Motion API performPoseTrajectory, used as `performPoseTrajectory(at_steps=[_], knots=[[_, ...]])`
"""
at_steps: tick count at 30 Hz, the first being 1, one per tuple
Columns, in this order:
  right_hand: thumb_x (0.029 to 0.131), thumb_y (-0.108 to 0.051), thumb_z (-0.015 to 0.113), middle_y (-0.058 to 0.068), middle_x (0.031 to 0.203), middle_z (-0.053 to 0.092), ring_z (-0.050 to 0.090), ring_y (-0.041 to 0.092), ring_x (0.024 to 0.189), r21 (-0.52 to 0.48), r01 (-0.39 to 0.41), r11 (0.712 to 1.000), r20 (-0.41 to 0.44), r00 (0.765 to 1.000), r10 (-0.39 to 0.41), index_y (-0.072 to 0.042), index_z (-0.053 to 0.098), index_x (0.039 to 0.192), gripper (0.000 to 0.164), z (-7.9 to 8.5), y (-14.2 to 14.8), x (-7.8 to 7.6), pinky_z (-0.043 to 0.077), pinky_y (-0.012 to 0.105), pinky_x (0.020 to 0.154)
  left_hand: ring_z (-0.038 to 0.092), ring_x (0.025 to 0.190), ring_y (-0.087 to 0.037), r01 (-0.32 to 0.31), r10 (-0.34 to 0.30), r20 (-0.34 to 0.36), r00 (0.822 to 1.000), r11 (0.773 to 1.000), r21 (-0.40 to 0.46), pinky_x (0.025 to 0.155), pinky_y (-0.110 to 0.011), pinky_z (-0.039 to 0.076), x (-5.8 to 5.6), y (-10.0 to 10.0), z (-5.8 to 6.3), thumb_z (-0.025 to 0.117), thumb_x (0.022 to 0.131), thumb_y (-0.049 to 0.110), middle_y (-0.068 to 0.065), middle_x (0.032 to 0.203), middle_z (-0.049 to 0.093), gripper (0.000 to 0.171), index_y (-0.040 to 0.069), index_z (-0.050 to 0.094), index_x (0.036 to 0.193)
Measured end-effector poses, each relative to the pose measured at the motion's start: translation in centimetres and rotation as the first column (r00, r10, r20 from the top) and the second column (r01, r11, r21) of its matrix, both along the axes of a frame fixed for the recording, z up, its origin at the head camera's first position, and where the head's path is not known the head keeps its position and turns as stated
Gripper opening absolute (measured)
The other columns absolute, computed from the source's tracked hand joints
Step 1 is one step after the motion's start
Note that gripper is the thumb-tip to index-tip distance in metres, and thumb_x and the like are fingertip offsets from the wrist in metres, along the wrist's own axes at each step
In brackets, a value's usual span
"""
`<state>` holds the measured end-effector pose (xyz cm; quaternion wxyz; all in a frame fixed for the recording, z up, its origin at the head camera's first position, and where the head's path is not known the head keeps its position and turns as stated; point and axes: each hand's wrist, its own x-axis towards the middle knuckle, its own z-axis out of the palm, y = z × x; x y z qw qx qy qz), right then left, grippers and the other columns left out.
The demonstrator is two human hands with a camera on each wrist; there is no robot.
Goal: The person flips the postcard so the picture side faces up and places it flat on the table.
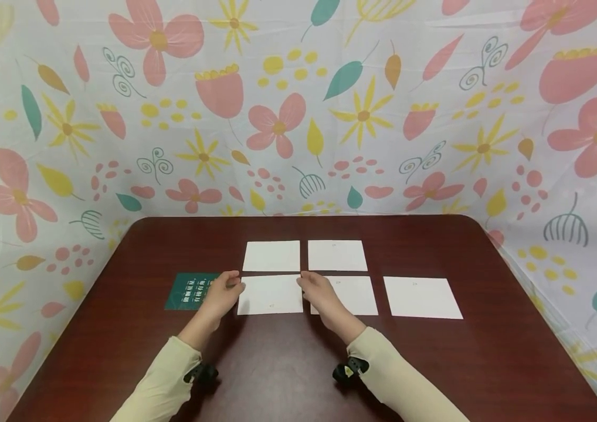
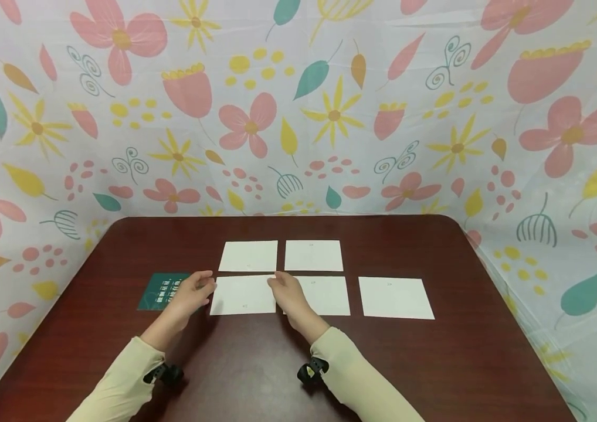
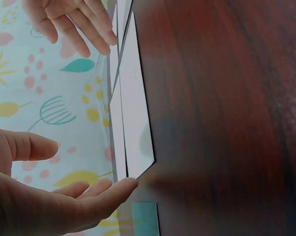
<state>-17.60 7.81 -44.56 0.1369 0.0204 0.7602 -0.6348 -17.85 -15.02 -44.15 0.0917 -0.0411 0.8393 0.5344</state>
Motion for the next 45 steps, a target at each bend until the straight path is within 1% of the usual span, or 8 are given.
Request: performPoseTrajectory(at_steps=[7, 12, 20, 26, 34, 37, 43, 45], knots=[[0.101, -0.019, 0.044, 0.033, 0.143, 0.036, 0.044, 0.046, 0.126, -0.008, 0.004, 1.000, 0.007, 1.000, -0.004, 0.016, 0.033, 0.140, 0.054, -0.7, 0.1, 0.6, 0.038, 0.050, 0.104, 0.045, 0.125, -0.045, -0.004, 0.004, 0.019, 1.000, 1.000, -0.001, 0.099, -0.054, 0.041, 0.0, 0.4, -1.0, 0.051, 0.096, 0.012, -0.030, 0.134, 0.046, 0.051, -0.009, 0.037, 0.140], [0.100, -0.018, 0.045, 0.033, 0.141, 0.039, 0.044, 0.045, 0.126, -0.014, 0.026, 1.000, 0.017, 1.000, -0.025, 0.016, 0.035, 0.139, 0.052, -0.8, 0.0, 0.6, 0.040, 0.049, 0.102, 0.046, 0.125, -0.044, -0.004, 0.003, 0.026, 1.000, 1.000, 0.002, 0.099, -0.052, 0.042, 0.0, 0.7, -1.1, 0.051, 0.096, 0.011, -0.030, 0.135, 0.046, 0.051, -0.009, 0.037, 0.140], [0.100, -0.017, 0.045, 0.034, 0.136, 0.043, 0.047, 0.045, 0.123, -0.039, 0.021, 0.999, 0.036, 0.999, -0.020, 0.017, 0.037, 0.137, 0.051, -0.9, -0.3, 0.6, 0.043, 0.048, 0.100, 0.046, 0.124, -0.044, -0.006, 0.006, 0.016, 1.000, 1.000, -0.022, 0.098, -0.053, 0.042, 0.0, 0.4, -0.9, 0.050, 0.096, 0.011, -0.031, 0.134, 0.046, 0.049, -0.009, 0.038, 0.139], [0.100, -0.018, 0.046, 0.034, 0.135, 0.044, 0.047, 0.045, 0.123, -0.052, 0.037, 0.998, 0.040, 0.999, -0.034, 0.018, 0.037, 0.136, 0.051, -0.9, -0.4, 0.6, 0.043, 0.048, 0.099, 0.046, 0.123, -0.044, -0.022, 0.022, 0.015, 1.000, 1.000, -0.013, 0.098, -0.053, 0.041, -0.3, 0.4, -1.2, 0.050, 0.096, 0.011, -0.030, 0.132, 0.047, 0.048, -0.008, 0.039, 0.138], [0.100, -0.017, 0.045, 0.032, 0.133, 0.045, 0.050, 0.043, 0.119, -0.055, 0.035, 0.998, 0.029, 0.999, -0.034, 0.017, 0.038, 0.136, 0.049, -1.5, -0.2, 0.2, 0.045, 0.047, 0.097, 0.050, 0.118, -0.041, -0.047, 0.047, 0.004, 0.999, 0.999, -0.011, 0.095, -0.051, 0.044, -0.8, 0.3, -1.7, 0.050, 0.094, 0.009, -0.029, 0.126, 0.049, 0.045, -0.009, 0.043, 0.134], [0.100, -0.015, 0.046, 0.031, 0.132, 0.047, 0.052, 0.041, 0.116, -0.055, 0.051, 0.997, 0.031, 0.998, -0.049, 0.016, 0.039, 0.135, 0.048, -1.5, -0.3, 0.0, 0.047, 0.045, 0.095, 0.050, 0.116, -0.041, -0.052, 0.052, -0.004, 0.999, 0.998, -0.020, 0.094, -0.051, 0.044, -1.0, 0.2, -1.8, 0.050, 0.094, 0.009, -0.029, 0.125, 0.050, 0.044, -0.010, 0.044, 0.133], [0.099, -0.012, 0.048, 0.027, 0.128, 0.051, 0.055, 0.036, 0.109, -0.051, 0.112, 0.992, 0.052, 0.993, -0.109, 0.014, 0.044, 0.134, 0.044, -1.3, -0.5, -0.3, 0.049, 0.041, 0.090, 0.051, 0.115, -0.039, -0.064, 0.064, -0.001, 0.998, 0.998, -0.028, 0.092, -0.050, 0.045, -1.1, 0.1, -1.7, 0.051, 0.093, 0.010, -0.028, 0.124, 0.050, 0.044, -0.008, 0.045, 0.133], [0.098, -0.011, 0.048, 0.027, 0.127, 0.052, 0.056, 0.035, 0.108, -0.050, 0.115, 0.992, 0.049, 0.992, -0.112, 0.014, 0.044, 0.133, 0.044, -1.3, -0.5, -0.3, 0.049, 0.041, 0.090, 0.051, 0.114, -0.039, -0.068, 0.067, -0.004, 0.998, 0.997, -0.027, 0.091, -0.049, 0.045, -1.1, 0.1, -1.6, 0.052, 0.092, 0.009, -0.028, 0.123, 0.051, 0.044, -0.008, 0.045, 0.132]])
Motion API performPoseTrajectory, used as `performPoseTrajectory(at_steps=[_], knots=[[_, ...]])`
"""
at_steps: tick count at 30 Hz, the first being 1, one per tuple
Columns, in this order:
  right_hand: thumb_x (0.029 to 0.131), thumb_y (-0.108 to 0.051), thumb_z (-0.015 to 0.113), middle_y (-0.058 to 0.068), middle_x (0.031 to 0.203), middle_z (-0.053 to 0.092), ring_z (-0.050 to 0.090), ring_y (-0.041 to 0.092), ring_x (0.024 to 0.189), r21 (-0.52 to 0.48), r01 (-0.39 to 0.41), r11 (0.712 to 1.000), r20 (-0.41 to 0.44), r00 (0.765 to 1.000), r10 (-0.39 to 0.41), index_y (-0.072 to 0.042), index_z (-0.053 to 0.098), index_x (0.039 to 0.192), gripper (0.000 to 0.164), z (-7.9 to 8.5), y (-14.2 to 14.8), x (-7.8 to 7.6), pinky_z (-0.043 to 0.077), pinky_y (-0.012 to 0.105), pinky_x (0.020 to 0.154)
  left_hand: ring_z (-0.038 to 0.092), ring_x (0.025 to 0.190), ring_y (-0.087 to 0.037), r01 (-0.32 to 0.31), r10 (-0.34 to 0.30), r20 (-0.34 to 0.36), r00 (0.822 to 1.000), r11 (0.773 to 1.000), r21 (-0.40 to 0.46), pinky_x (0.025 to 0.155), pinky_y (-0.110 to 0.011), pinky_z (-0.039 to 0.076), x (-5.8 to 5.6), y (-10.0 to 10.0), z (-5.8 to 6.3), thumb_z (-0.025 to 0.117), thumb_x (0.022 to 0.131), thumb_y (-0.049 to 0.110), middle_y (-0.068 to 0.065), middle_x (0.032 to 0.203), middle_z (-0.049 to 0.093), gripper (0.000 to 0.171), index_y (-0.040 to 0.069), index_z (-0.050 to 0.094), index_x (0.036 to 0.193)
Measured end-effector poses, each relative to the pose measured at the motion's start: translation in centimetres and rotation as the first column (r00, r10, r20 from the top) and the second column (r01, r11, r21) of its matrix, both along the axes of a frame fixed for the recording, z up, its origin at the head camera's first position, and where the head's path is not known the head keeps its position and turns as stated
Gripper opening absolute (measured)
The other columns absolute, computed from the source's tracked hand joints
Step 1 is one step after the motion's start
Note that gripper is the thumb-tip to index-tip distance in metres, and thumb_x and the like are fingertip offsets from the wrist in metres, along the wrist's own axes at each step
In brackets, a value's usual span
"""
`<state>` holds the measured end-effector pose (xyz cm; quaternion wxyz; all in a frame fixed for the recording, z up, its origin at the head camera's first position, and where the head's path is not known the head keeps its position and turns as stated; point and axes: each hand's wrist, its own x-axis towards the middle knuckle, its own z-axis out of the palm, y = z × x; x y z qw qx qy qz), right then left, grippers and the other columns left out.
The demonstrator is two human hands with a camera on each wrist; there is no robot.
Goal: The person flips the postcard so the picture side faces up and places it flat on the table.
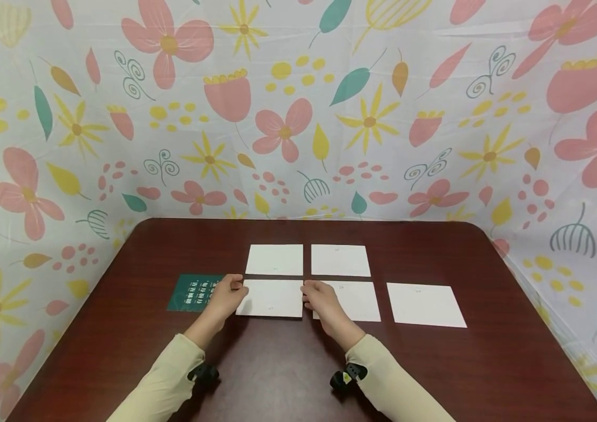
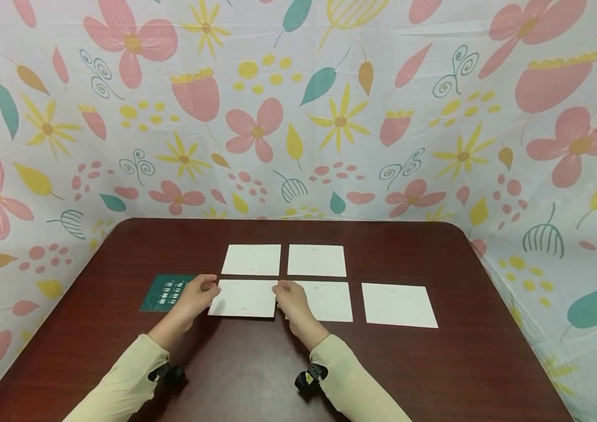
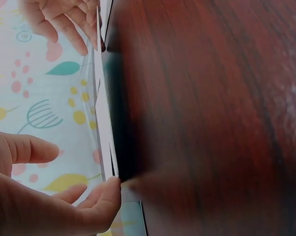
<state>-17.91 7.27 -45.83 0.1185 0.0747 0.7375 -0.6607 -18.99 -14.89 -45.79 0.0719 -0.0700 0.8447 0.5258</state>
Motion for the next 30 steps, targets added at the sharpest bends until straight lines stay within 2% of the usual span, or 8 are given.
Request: performPoseTrajectory(at_steps=[9, 15, 22, 30], knots=[[0.095, -0.006, 0.049, 0.029, 0.122, 0.056, 0.060, 0.032, 0.101, 0.042, 0.002, 0.999, -0.042, 0.999, 0.000, 0.016, 0.045, 0.132, 0.043, -0.5, 0.0, -0.2, 0.051, 0.041, 0.089, 0.049, 0.118, -0.041, 0.007, -0.007, 0.019, 1.000, 1.000, 0.002, 0.094, -0.051, 0.044, 0.0, -0.2, 0.3, 0.052, 0.092, 0.008, -0.029, 0.127, 0.049, 0.047, -0.010, 0.043, 0.134], [0.094, -0.003, 0.049, 0.027, 0.116, 0.059, 0.062, 0.027, 0.095, 0.073, 0.020, 0.997, -0.078, 0.997, -0.014, 0.015, 0.052, 0.127, 0.038, -0.5, 0.0, -0.3, 0.053, 0.039, 0.084, 0.048, 0.118, -0.040, 0.016, -0.016, 0.027, 1.000, 1.000, -0.001, 0.094, -0.049, 0.045, 0.0, -0.4, 0.4, 0.052, 0.093, 0.004, -0.030, 0.126, 0.049, 0.045, -0.014, 0.043, 0.133], [0.094, -0.002, 0.050, 0.025, 0.115, 0.059, 0.064, 0.027, 0.088, 0.085, 0.052, 0.995, -0.142, 0.989, -0.040, 0.008, 0.056, 0.128, 0.035, -0.6, 0.5, -0.5, 0.054, 0.040, 0.080, 0.053, 0.101, -0.032, 0.008, -0.009, -0.025, 1.000, 1.000, -0.012, 0.079, -0.036, 0.050, 0.1, -0.4, 0.9, 0.054, 0.089, -0.002, -0.021, 0.109, 0.055, 0.039, -0.010, 0.052, 0.128], [0.089, 0.004, 0.058, 0.017, 0.094, 0.063, 0.063, 0.017, 0.077, 0.027, 0.087, 0.996, -0.142, 0.986, -0.082, 0.006, 0.061, 0.123, 0.035, -0.8, 1.0, -0.9, 0.057, 0.034, 0.071, 0.056, 0.084, -0.025, -0.011, 0.012, -0.066, 0.998, 1.000, 0.023, 0.063, -0.028, 0.048, 0.1, -0.8, 0.8, 0.058, 0.087, -0.005, -0.017, 0.098, 0.055, 0.043, -0.002, 0.054, 0.130]])
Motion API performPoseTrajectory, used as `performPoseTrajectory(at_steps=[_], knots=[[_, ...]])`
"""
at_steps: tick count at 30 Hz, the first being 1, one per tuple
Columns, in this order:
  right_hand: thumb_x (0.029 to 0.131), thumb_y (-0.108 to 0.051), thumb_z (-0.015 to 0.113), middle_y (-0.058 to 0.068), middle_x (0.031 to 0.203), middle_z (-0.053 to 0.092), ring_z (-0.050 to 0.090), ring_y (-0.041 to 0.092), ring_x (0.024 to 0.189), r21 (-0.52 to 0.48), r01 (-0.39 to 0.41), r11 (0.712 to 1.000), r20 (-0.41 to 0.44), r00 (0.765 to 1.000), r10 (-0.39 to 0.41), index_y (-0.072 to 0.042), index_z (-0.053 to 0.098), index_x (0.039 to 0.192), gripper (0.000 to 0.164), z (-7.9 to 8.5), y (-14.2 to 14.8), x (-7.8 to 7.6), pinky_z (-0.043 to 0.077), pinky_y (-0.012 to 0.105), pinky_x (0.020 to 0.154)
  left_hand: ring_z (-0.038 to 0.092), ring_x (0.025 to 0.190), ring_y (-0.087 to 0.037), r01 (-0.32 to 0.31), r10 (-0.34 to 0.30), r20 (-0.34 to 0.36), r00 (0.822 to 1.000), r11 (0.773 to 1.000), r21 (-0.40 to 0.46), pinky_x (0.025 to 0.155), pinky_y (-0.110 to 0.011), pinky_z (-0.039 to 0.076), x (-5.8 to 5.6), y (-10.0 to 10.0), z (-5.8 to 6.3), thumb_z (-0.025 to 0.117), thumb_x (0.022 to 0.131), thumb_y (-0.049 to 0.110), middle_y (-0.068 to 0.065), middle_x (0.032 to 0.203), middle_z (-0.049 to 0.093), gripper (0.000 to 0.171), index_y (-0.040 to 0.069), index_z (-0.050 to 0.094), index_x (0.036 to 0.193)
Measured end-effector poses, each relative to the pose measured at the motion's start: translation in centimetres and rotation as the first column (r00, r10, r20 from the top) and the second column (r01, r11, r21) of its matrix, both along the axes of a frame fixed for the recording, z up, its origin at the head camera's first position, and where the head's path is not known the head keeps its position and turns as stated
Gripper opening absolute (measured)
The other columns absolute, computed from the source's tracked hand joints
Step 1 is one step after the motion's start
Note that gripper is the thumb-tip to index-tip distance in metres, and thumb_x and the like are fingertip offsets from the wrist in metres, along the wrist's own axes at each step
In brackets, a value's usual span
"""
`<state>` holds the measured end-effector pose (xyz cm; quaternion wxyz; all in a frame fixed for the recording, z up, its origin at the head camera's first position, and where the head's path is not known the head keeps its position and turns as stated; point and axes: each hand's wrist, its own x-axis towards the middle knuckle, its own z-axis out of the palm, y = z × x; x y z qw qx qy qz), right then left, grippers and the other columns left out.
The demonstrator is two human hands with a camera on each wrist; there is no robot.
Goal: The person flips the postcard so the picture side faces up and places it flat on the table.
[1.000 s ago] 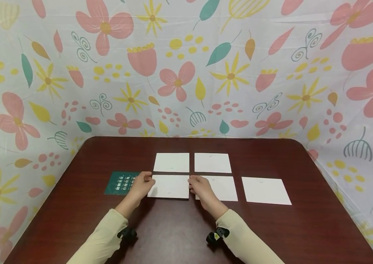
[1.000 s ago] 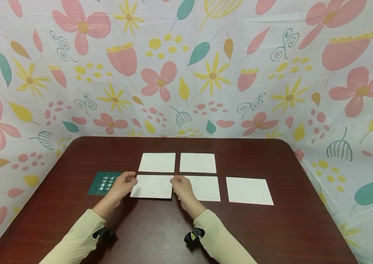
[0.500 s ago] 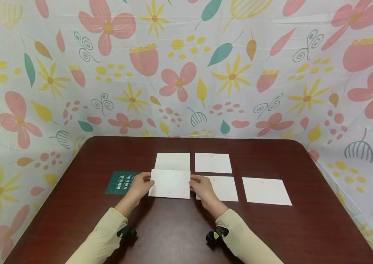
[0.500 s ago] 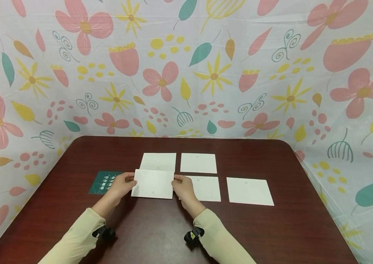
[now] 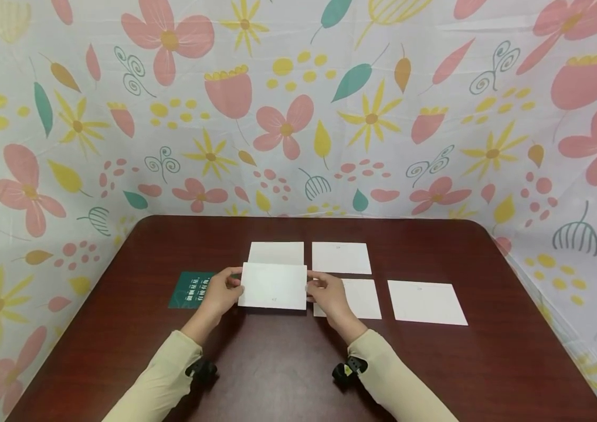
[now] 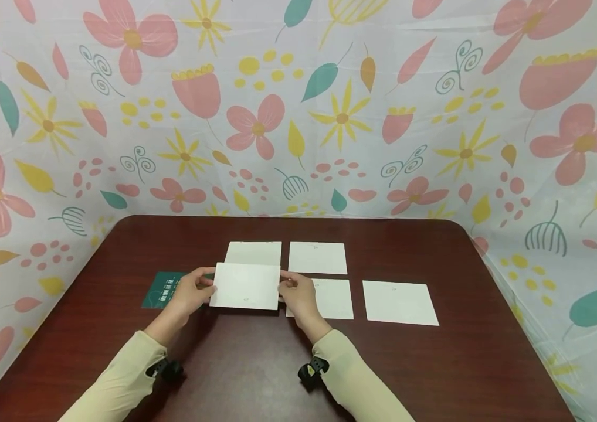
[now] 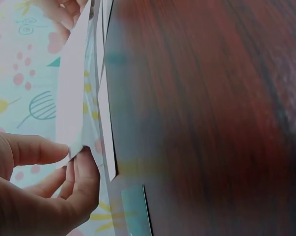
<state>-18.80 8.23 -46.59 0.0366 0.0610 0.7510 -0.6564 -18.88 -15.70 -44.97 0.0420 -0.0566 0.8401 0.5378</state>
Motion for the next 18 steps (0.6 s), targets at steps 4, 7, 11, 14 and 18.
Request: performPoseTrajectory(at_steps=[4, 7, 11, 14, 18], knots=[[0.088, 0.004, 0.060, 0.017, 0.093, 0.064, 0.063, 0.017, 0.077, -0.030, 0.001, 1.000, -0.006, 1.000, -0.001, 0.005, 0.063, 0.121, 0.033, 0.04, 0.21, -0.26, 0.057, 0.034, 0.071, 0.057, 0.078, -0.021, -0.024, 0.024, -0.003, 1.000, 0.999, 0.041, 0.062, -0.030, 0.052, -0.21, -0.23, -0.14, 0.058, 0.088, -0.005, -0.016, 0.095, 0.055, 0.041, 0.000, 0.057, 0.128], [0.088, 0.003, 0.062, 0.017, 0.094, 0.065, 0.063, 0.018, 0.077, -0.032, 0.000, 0.999, -0.019, 1.000, 0.000, 0.004, 0.064, 0.119, 0.031, 0.32, 0.30, -0.39, 0.057, 0.035, 0.070, 0.059, 0.077, -0.021, -0.047, 0.048, -0.009, 0.999, 0.997, 0.065, 0.066, -0.034, 0.056, -0.36, -0.35, -0.15, 0.058, 0.089, -0.003, -0.016, 0.094, 0.056, 0.032, -0.002, 0.061, 0.121], [0.087, 0.002, 0.064, 0.017, 0.096, 0.067, 0.063, 0.018, 0.076, -0.061, -0.003, 0.998, -0.012, 1.000, 0.002, 0.003, 0.065, 0.118, 0.031, 0.68, 0.31, -0.47, 0.057, 0.037, 0.070, 0.062, 0.078, -0.021, -0.082, 0.084, -0.019, 0.996, 0.992, 0.096, 0.069, -0.037, 0.057, -0.34, -0.45, -0.01, 0.059, 0.090, -0.002, -0.015, 0.093, 0.058, 0.020, -0.005, 0.064, 0.109], [0.087, 0.003, 0.064, 0.019, 0.096, 0.067, 0.064, 0.018, 0.073, -0.090, -0.002, 0.996, -0.014, 1.000, 0.000, 0.005, 0.064, 0.118, 0.031, 0.83, 0.28, -0.53, 0.057, 0.039, 0.070, 0.063, 0.077, -0.020, -0.098, 0.102, -0.028, 0.994, 0.988, 0.116, 0.070, -0.037, 0.058, -0.30, -0.52, 0.08, 0.062, 0.089, -0.001, -0.014, 0.092, 0.058, 0.016, -0.005, 0.064, 0.104], [0.086, 0.004, 0.064, 0.019, 0.094, 0.068, 0.063, 0.015, 0.070, -0.114, 0.024, 0.993, -0.022, 0.999, -0.027, 0.006, 0.065, 0.116, 0.030, 0.84, 0.27, -0.67, 0.057, 0.037, 0.069, 0.061, 0.073, -0.015, -0.095, 0.102, -0.059, 0.993, 0.989, 0.115, 0.070, -0.035, 0.057, -0.39, -0.57, 0.04, 0.064, 0.089, 0.000, -0.011, 0.089, 0.059, 0.013, -0.005, 0.065, 0.100]])
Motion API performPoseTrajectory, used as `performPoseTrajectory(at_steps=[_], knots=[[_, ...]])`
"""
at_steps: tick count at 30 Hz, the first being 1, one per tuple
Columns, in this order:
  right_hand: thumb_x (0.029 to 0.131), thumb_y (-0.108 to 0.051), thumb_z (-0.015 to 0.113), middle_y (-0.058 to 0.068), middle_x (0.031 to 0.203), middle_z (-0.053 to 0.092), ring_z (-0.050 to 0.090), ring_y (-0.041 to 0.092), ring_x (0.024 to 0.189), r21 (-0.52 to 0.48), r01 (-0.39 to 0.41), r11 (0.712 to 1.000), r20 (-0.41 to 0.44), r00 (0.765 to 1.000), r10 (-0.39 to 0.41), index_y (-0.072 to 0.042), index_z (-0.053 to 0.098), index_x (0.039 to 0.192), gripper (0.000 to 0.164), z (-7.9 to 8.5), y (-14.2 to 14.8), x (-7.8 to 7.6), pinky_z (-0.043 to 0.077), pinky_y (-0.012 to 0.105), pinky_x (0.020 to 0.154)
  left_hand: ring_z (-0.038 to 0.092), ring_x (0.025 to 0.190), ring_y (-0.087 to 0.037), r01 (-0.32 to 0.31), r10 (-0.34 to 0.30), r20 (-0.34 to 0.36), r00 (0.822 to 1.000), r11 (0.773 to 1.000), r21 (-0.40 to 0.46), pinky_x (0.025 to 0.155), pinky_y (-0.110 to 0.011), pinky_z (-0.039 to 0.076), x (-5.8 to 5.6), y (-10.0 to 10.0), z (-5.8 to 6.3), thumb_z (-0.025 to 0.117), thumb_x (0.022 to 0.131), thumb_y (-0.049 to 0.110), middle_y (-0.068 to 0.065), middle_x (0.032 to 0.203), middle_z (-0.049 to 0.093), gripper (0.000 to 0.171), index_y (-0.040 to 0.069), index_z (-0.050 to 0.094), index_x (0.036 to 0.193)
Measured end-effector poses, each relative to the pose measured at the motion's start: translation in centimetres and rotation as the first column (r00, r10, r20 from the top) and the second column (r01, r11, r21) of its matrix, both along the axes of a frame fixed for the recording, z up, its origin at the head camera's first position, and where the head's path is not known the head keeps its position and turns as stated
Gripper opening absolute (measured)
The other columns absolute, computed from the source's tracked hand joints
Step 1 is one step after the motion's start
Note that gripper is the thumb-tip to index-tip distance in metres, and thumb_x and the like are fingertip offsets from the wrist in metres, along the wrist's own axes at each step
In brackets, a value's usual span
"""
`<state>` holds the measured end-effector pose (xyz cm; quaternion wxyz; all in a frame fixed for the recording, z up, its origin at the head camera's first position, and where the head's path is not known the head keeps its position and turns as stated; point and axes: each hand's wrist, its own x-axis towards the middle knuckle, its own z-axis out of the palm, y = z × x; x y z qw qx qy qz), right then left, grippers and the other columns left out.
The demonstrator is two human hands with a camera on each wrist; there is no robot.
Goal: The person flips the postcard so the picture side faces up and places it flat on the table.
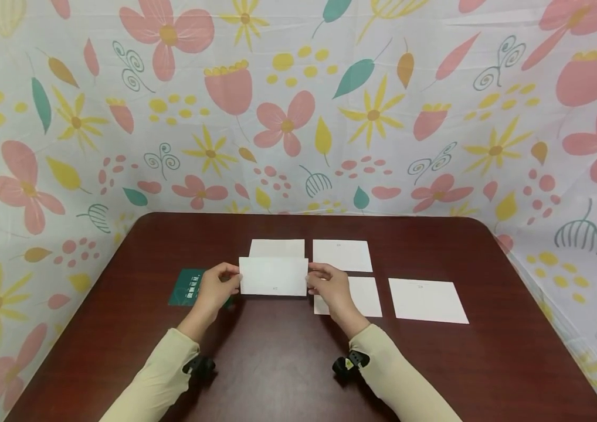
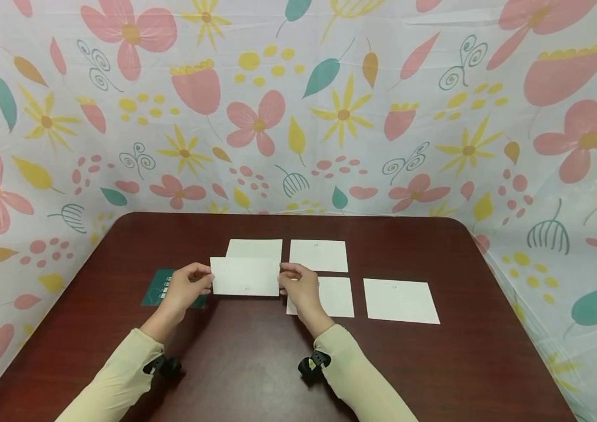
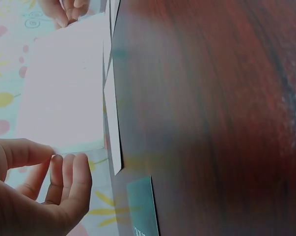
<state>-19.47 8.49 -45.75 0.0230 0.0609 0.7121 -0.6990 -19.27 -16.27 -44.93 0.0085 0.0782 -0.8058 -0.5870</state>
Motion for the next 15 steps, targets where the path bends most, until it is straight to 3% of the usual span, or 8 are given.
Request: performPoseTrajectory(at_steps=[5, 11, 15], knots=[[0.085, 0.006, 0.065, 0.019, 0.092, 0.068, 0.064, 0.011, 0.070, -0.025, 0.029, 0.999, 0.000, 1.000, -0.029, 0.007, 0.065, 0.114, 0.029, -0.03, 0.02, -0.04, 0.057, 0.030, 0.069, 0.060, 0.071, -0.016, -0.009, 0.009, -0.031, 0.999, 1.000, -0.011, 0.067, -0.031, 0.055, 0.05, 0.06, 0.18, 0.067, 0.087, 0.002, -0.008, 0.085, 0.061, 0.011, -0.003, 0.067, 0.097], [0.088, 0.006, 0.061, 0.018, 0.090, 0.070, 0.067, 0.020, 0.077, -0.048, 0.049, 0.998, 0.000, 0.999, -0.049, 0.009, 0.062, 0.118, 0.031, 0.11, 0.06, -0.09, 0.056, 0.036, 0.077, 0.062, 0.081, -0.035, 0.000, 0.000, -0.043, 0.999, 1.000, -0.008, 0.066, -0.031, 0.053, 0.20, 0.11, 0.42, 0.067, 0.088, 0.003, -0.017, 0.090, 0.067, 0.012, -0.002, 0.070, 0.098], [0.091, 0.003, 0.057, 0.020, 0.092, 0.071, 0.069, 0.021, 0.078, -0.047, 0.064, 0.997, 0.019, 0.998, -0.063, 0.009, 0.060, 0.121, 0.031, 0.05, 0.03, -0.28, 0.055, 0.038, 0.081, 0.063, 0.082, -0.029, 0.014, -0.015, -0.025, 1.000, 0.999, -0.031, 0.073, -0.037, 0.054, 0.30, 0.03, 0.49, 0.062, 0.093, 0.006, -0.017, 0.094, 0.068, 0.015, 0.001, 0.072, 0.103]])
